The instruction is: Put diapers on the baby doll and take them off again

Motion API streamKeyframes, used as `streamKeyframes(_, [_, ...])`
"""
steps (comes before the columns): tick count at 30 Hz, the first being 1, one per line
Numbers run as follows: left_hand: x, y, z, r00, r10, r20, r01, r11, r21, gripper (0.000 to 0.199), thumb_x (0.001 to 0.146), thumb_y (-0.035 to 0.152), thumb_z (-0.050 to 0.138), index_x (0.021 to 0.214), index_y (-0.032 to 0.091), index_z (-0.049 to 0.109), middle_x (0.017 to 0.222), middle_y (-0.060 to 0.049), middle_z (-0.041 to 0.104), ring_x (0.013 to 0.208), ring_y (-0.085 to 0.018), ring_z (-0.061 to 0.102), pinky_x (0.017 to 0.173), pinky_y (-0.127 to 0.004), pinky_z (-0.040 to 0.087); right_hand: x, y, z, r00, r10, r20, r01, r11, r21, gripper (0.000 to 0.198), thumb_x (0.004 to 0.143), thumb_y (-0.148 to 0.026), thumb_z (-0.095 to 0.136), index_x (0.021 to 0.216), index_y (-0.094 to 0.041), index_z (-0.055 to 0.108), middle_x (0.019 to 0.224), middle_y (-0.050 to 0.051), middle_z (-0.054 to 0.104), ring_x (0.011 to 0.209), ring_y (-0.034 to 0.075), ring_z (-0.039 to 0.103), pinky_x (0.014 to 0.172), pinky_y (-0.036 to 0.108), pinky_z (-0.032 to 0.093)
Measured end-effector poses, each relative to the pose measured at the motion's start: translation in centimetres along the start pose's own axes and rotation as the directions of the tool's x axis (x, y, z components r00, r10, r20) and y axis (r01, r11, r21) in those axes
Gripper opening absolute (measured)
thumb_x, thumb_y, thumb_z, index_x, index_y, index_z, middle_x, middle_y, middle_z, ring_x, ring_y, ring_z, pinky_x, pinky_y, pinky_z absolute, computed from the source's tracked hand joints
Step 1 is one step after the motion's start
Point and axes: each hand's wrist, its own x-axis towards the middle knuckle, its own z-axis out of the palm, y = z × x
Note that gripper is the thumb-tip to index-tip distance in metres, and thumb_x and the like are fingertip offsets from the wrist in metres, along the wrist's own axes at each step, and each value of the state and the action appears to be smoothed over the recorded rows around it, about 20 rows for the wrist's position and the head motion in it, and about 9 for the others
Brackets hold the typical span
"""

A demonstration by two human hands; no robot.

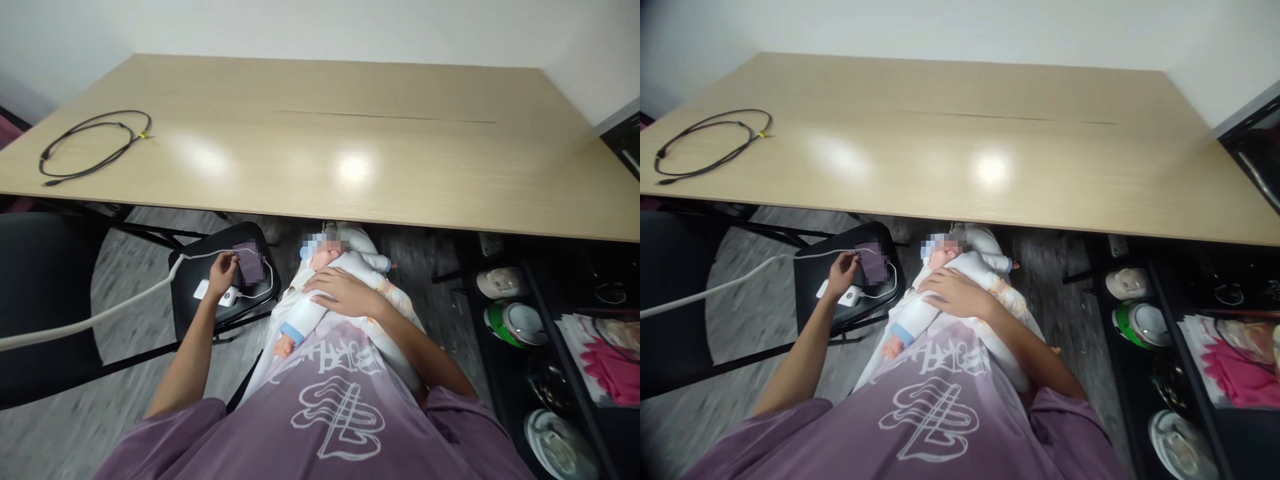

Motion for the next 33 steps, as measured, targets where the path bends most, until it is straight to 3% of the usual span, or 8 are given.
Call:
streamKeyframes(8, [-0.1,0.0,0.2,1.0,-0.002,-0.005,0.002,1.0,0.0,0.055,0.085,0.068,0.074,0.111,0.021,0.061,0.105,-0.009,0.07,0.097,-0.025,0.069,0.094,-0.038,0.059,-0.1,0.1,0.1,1.0,0.018,-0.005,-0.018,1.0,0.0,0.027,0.115,-0.035,0.058,0.134,-0.031,0.078,0.141,0.004,0.078,0.138,0.029,0.067,0.13,0.046,0.045])
streamKeyframes(16, [-0.1,-0.2,0.3,1.0,0.0,-0.017,0.0,1.0,-0.011,0.052,0.085,0.064,0.073,0.11,0.02,0.061,0.109,-0.011,0.07,0.103,-0.026,0.07,0.102,-0.04,0.058,-0.1,0.0,0.0,1.0,-0.003,-0.02,0.003,1.0,0.012,0.026,0.115,-0.032,0.059,0.133,-0.028,0.077,0.139,0.005,0.078,0.137,0.029,0.067,0.128,0.049,0.046])
streamKeyframes(25, [0.0,-0.3,0.7,0.997,-0.057,-0.061,0.055,0.998,-0.039,0.038,0.086,0.049,0.073,0.107,0.022,0.059,0.102,-0.009,0.071,0.103,-0.026,0.072,0.102,-0.041,0.06,-0.1,0.1,0.0,1.0,-0.009,-0.021,0.008,1.0,-0.009,0.028,0.116,-0.033,0.058,0.135,-0.031,0.078,0.139,0.004,0.078,0.138,0.031,0.067,0.128,0.051,0.048])
streamKeyframes(33, [-0.4,-0.1,1.1,0.989,-0.07,-0.133,0.058,0.994,-0.089,0.038,0.089,0.054,0.07,0.107,0.021,0.061,0.109,-0.01,0.071,0.109,-0.028,0.071,0.1,-0.04,0.059,-0.2,0.1,-0.1,0.999,-0.008,-0.037,0.009,1.0,0.015,0.029,0.115,-0.035,0.059,0.136,-0.033,0.079,0.14,0.003,0.078,0.136,0.031,0.068,0.128,0.049,0.048])
